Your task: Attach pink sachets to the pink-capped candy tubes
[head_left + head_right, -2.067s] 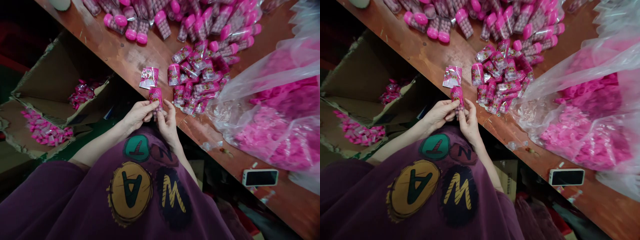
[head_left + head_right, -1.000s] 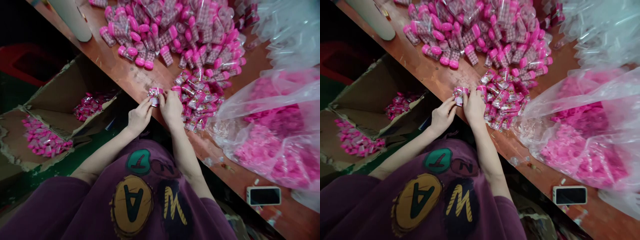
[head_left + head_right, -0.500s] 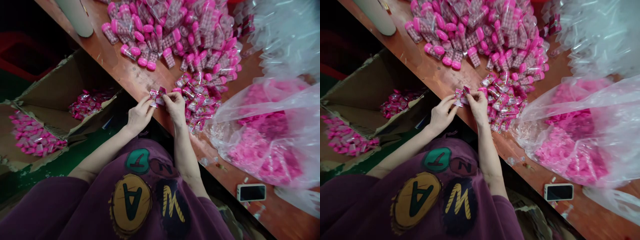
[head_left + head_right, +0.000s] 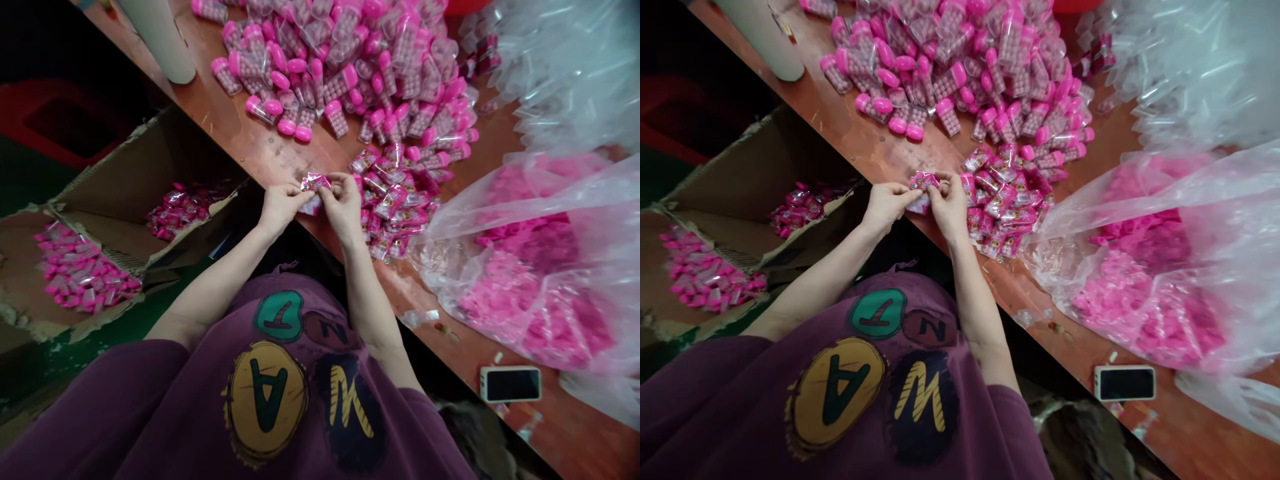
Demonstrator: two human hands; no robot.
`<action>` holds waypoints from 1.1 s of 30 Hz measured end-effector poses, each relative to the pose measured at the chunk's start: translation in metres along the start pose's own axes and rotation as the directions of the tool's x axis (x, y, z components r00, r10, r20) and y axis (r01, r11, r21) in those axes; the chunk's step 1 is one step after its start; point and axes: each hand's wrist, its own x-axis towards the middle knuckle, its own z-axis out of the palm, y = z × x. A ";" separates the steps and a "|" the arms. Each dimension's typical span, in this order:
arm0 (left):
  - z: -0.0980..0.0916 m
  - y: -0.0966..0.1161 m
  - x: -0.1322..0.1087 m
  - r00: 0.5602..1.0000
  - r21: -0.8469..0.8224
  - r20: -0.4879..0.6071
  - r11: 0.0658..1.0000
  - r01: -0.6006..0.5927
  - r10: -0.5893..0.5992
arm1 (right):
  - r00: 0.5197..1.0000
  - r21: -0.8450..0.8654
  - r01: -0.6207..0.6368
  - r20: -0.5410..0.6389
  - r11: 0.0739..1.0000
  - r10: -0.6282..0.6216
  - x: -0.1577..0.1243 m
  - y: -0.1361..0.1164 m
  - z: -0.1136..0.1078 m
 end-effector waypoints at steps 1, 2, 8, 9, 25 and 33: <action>-0.003 -0.001 0.001 1.000 0.013 -0.014 1.000 0.008 -0.008 | 0.999 -0.139 0.033 -0.006 0.990 -0.034 0.001 0.000 0.002; -0.007 -0.002 0.001 0.999 0.017 -0.035 1.000 0.016 -0.016 | 0.998 -0.278 0.054 -0.004 0.959 -0.057 0.001 -0.001 0.003; -0.033 0.003 -0.006 0.984 -0.160 -0.089 0.977 0.140 -0.156 | 0.997 -0.793 0.051 0.079 0.607 0.019 -0.007 -0.025 0.002; -0.035 0.006 -0.008 0.983 -0.202 -0.074 0.968 0.152 -0.170 | 0.998 -0.810 0.053 0.067 0.584 0.003 -0.010 -0.029 0.001; -0.016 0.019 -0.011 0.994 -0.271 0.044 0.957 0.106 -0.098 | 0.993 -0.029 0.043 0.111 0.999 -0.040 -0.013 -0.032 0.009; -0.022 0.014 0.016 0.990 -0.332 -0.036 0.936 0.120 -0.140 | 0.973 -0.256 0.196 0.174 0.946 -0.154 0.011 -0.032 0.032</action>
